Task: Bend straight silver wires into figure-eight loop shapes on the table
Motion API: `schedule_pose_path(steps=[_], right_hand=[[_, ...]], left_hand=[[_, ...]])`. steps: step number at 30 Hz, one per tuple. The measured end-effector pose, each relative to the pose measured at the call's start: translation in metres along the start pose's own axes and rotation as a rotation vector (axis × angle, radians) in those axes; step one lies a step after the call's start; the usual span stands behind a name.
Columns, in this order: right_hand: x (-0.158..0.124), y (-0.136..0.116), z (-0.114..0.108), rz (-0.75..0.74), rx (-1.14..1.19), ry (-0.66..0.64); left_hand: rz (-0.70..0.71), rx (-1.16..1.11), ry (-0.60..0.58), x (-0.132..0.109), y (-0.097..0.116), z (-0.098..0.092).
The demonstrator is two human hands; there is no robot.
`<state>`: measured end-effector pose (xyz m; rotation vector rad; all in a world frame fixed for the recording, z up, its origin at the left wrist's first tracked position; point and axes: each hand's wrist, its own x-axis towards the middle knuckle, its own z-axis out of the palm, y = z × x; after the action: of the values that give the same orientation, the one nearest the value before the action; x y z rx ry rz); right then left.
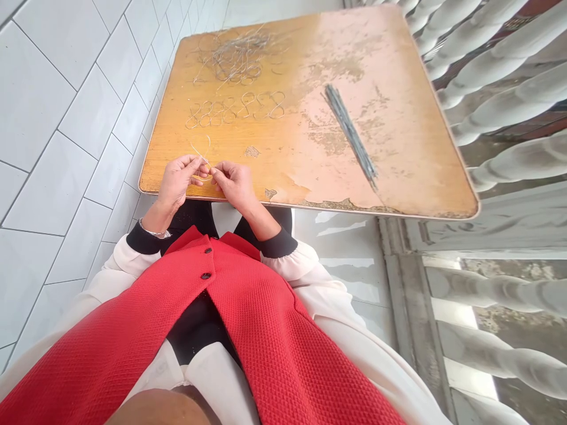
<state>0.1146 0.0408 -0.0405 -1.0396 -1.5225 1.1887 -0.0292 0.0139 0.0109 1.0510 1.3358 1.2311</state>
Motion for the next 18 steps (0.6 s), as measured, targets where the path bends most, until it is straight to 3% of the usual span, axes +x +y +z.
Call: schedule_pose_path(steps=[5, 10, 14, 18], right_hand=[[0.000, -0.003, -0.002, 0.040, -0.008, 0.022], [0.001, 0.002, -0.005, 0.023, -0.030, -0.035], [0.005, 0.001, -0.010, 0.015, 0.067, 0.039], [0.015, -0.007, -0.014, 0.102, 0.139, 0.012]], left_hand=[[-0.012, 0.017, -0.046, -0.001, 0.000, -0.009], [-0.011, 0.013, -0.065, 0.000, -0.003, -0.012], [0.000, 0.043, -0.049, 0.005, -0.005, -0.011], [0.124, 0.217, -0.014, 0.008, -0.013, -0.009]])
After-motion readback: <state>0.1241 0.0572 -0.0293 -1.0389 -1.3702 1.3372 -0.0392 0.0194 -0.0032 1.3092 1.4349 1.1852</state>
